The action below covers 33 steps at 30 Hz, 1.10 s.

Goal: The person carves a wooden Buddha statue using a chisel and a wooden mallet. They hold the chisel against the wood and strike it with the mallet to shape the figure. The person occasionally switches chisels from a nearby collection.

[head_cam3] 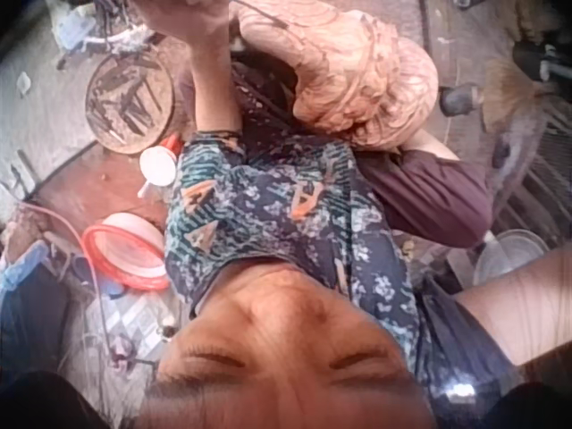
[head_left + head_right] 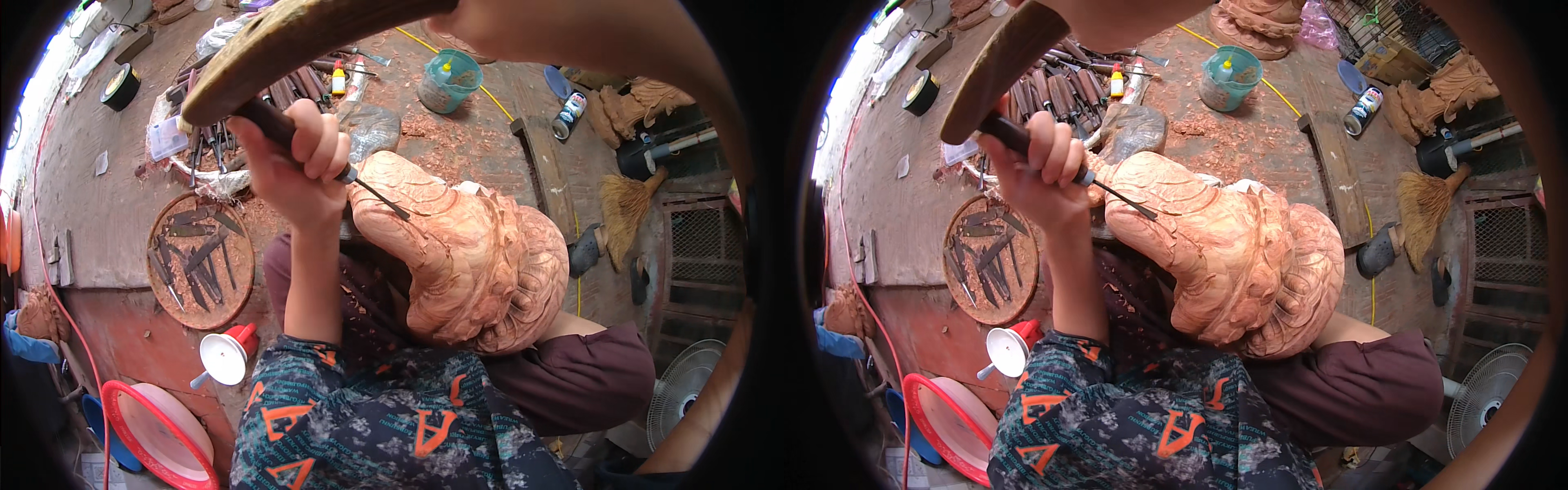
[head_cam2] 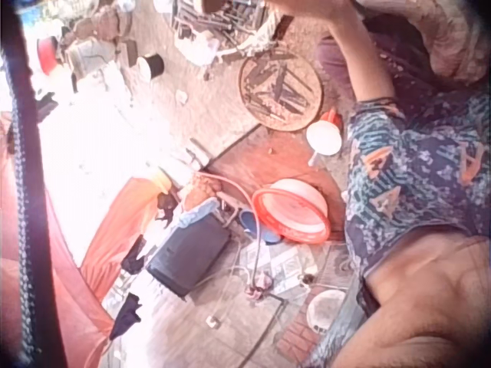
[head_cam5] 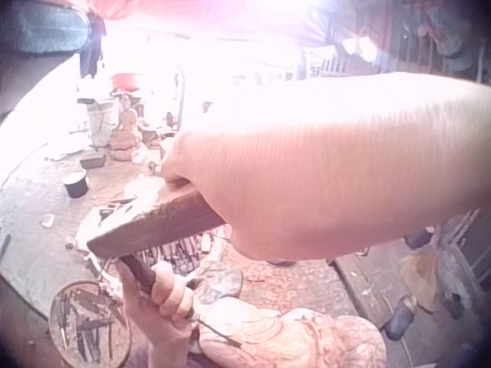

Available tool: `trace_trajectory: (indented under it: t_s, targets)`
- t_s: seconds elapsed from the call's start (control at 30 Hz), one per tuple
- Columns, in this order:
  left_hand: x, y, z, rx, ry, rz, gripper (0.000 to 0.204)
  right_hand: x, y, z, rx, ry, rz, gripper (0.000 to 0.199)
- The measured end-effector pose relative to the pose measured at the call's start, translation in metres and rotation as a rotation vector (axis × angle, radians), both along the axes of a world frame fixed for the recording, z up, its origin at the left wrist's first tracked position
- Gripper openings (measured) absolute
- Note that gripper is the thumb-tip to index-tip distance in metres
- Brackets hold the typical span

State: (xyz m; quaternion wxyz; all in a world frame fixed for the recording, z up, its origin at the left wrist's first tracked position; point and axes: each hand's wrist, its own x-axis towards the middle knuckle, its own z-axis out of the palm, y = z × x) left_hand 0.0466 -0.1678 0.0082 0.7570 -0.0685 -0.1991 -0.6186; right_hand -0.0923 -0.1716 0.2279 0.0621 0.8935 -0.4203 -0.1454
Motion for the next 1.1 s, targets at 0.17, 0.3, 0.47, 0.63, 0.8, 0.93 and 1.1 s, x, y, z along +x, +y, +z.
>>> trace_trajectory:
  t_s: [0.17,0.3,0.47,0.63,0.8,0.93,1.1]
  targets:
    - [-0.001,-0.002,-0.002,-0.086,-0.024,-0.007,0.047,0.007,0.0,0.001,0.008,0.04,-0.004,0.052]
    - [-0.002,-0.001,-0.006,-0.029,-0.002,0.003,0.047,0.012,-0.002,0.005,0.01,0.046,-0.007,0.051]
    - [-0.005,0.0,-0.009,-0.023,0.023,-0.038,0.048,0.016,-0.009,0.011,0.003,0.043,-0.017,0.05]
    - [-0.006,0.0,-0.011,-0.103,0.038,-0.037,0.044,0.022,-0.014,0.015,0.004,0.056,-0.017,0.049]
    - [0.012,0.002,-0.007,-0.194,0.035,0.088,0.047,0.024,-0.008,0.017,0.027,0.075,-0.01,0.049]
    - [0.009,0.007,-0.002,-0.166,0.056,0.069,0.051,0.026,-0.004,0.016,0.033,0.093,-0.002,0.048]
    - [0.004,0.006,-0.006,-0.215,0.072,0.003,0.051,0.026,-0.002,0.016,0.034,0.097,0.001,0.047]
